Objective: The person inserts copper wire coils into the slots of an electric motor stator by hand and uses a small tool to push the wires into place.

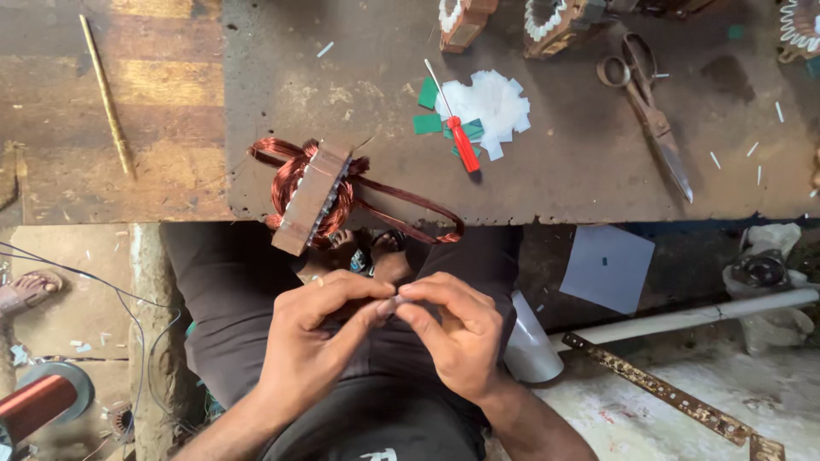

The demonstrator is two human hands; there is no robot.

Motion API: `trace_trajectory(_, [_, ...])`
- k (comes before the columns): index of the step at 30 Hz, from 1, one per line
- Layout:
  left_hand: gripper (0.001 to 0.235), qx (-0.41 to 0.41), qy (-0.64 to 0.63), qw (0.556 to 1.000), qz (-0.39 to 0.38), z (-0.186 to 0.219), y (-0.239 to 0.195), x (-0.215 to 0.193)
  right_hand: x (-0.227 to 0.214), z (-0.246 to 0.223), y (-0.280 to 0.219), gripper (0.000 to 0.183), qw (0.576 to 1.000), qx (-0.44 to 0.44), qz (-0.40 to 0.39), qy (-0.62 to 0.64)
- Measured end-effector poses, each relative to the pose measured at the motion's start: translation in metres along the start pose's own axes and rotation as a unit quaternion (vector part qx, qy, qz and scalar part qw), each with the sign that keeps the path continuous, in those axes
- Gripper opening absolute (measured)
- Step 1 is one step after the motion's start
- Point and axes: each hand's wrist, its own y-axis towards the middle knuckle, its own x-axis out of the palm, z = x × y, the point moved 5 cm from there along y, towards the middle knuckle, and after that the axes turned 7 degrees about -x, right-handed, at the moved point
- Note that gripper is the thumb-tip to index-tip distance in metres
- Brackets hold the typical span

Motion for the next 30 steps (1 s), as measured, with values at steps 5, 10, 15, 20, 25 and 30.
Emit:
trace_trajectory(5, [0.016,-0.163,-0.139,0.974,-0.072,-0.021,-0.003,-0.001,-0.001,-0.015,0.01,0.02,0.993,-0.085,-0.056,-0.061])
trace_trajectory(10, [0.014,0.043,0.034,0.996,-0.068,0.004,-0.002,-0.008,0.001,-0.018,0.007,0.017,0.993,-0.09,-0.037,-0.06])
trace_trajectory(15, [0.012,0.162,0.093,0.98,-0.065,0.021,-0.01,-0.019,0.007,-0.036,0.012,0.017,0.993,-0.1,-0.062,-0.015])
trace_trajectory(20, [0.008,0.102,-0.023,0.974,0.201,0.013,-0.014,-0.094,0.008,-0.023,0.046,0.012,0.977,-0.12,0.035,-0.175])
trace_trajectory(25, [0.022,-0.08,0.024,0.973,0.214,-0.027,0.034,-0.145,0.046,0.006,0.078,0.018,0.922,-0.232,0.04,-0.306])
trace_trajectory(30, [0.052,-0.094,0.078,0.992,0.037,-0.035,0.074,-0.122,0.051,0.02,0.08,0.019,0.913,-0.234,0.034,-0.333])
